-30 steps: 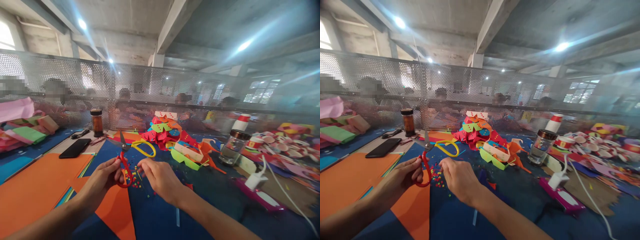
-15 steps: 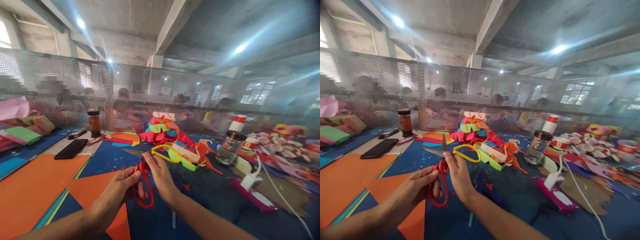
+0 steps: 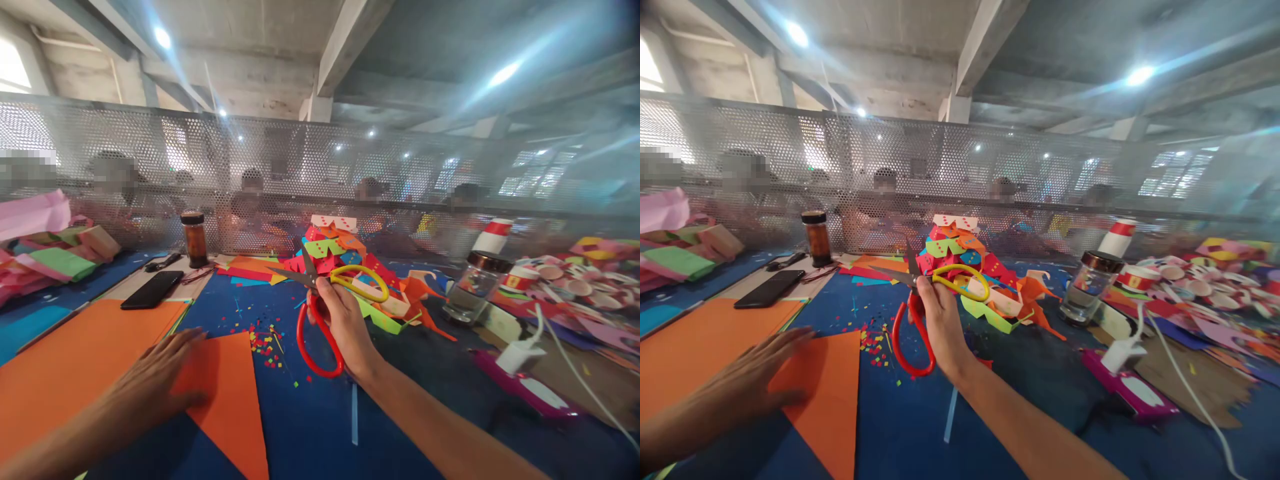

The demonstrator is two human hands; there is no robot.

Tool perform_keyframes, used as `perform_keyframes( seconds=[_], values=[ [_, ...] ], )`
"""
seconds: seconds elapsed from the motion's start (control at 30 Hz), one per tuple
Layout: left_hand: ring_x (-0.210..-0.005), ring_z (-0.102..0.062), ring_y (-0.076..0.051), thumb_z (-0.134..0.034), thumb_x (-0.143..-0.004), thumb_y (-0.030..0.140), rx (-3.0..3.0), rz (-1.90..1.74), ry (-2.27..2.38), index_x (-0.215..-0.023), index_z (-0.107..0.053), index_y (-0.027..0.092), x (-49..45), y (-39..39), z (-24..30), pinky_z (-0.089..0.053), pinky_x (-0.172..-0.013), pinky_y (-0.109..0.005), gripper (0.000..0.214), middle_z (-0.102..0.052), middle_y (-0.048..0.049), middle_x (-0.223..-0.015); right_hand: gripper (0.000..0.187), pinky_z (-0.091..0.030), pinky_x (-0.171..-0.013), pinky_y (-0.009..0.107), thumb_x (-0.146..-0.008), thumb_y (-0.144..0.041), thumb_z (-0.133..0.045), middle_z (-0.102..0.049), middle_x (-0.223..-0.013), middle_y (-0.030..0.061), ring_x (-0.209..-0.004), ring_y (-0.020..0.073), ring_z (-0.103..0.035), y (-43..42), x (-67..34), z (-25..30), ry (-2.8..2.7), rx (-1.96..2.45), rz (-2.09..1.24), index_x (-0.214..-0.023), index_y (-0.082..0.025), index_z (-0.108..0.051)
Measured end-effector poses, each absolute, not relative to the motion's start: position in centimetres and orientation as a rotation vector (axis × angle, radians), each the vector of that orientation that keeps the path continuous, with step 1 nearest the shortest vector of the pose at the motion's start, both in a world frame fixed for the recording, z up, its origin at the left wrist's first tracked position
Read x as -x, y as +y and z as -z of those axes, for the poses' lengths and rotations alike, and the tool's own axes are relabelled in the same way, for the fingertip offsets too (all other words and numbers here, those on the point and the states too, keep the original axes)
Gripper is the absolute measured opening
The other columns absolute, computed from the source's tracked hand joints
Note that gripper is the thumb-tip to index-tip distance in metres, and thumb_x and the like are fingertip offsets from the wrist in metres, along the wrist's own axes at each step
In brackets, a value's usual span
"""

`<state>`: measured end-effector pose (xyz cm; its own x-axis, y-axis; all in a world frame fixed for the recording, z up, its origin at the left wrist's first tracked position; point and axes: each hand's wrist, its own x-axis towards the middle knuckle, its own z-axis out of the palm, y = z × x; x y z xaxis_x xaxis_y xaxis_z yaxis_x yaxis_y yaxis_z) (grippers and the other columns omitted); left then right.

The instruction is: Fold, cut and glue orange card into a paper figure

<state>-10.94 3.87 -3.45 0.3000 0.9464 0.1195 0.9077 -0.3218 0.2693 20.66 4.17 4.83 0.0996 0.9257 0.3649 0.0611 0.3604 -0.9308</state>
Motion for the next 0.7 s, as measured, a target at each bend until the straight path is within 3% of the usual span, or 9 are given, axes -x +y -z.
perform_keyframes(
  seconds=[0.1,0.23,0.43,0.53,0.7],
  values=[
    [-0.137,-0.049,-0.04,-0.064,-0.082,0.053,-2.447,-0.341,1.749,-0.14,-0.057,0.024,11.1,3.3,3.8,-0.038,-0.112,-0.058,0.065,-0.051,-0.012,-0.153,0.047,-0.038,-0.051,0.028,-0.093,-0.057,-0.053,-0.055,-0.051,-0.0006,-0.049,0.0129,-0.051,4.2,-20.5,-4.7,-1.334,1.014,-0.833,-0.063,-0.021,-0.053],
    [-0.126,-0.059,-0.039,-0.069,-0.077,0.051,-2.491,-0.353,1.741,-0.132,-0.063,0.029,10.6,3.7,3.4,-0.048,-0.103,-0.053,0.06,-0.062,-0.0098,-0.141,0.048,-0.037,-0.051,0.028,-0.093,-0.058,-0.052,-0.055,-0.051,-0.0004,-0.05,0.0127,-0.051,4.2,-20.4,-4.6,-1.353,1.025,-0.835,-0.063,-0.021,-0.052],
    [-0.143,-0.041,-0.04,-0.062,-0.078,0.073,-2.574,-0.295,1.742,-0.15,-0.045,0.028,11.9,4.9,4.8,-0.038,-0.113,-0.055,0.087,-0.042,-0.0107,-0.159,0.05,-0.038,-0.051,0.028,-0.092,-0.061,-0.052,-0.055,-0.051,-0.0007,-0.049,0.013,-0.05,4.4,-20.7,-4.2,-1.367,1.047,-0.831,-0.061,-0.022,-0.05],
    [-0.139,-0.047,-0.04,-0.059,-0.08,0.074,-2.593,-0.288,1.731,-0.146,-0.052,0.028,12.0,4.4,4.7,-0.038,-0.112,-0.055,0.081,-0.05,-0.0092,-0.153,0.049,-0.038,-0.052,0.028,-0.093,-0.059,-0.053,-0.055,-0.051,-0.0009,-0.049,0.013,-0.05,4.5,-20.8,-4.1,-1.37,1.055,-0.827,-0.061,-0.022,-0.05],
    [-0.13,-0.057,-0.039,-0.069,-0.075,0.061,-2.543,-0.397,1.737,-0.135,-0.063,0.029,11.1,3.7,3.4,-0.044,-0.108,-0.05,0.069,-0.064,-0.0079,-0.14,0.048,-0.039,-0.053,0.028,-0.094,-0.057,-0.052,-0.056,-0.051,-0.0008,-0.05,0.0129,-0.051,4.5,-20.8,-4.1,-1.38,1.044,-0.832,-0.062,-0.022,-0.052]
  ],
)
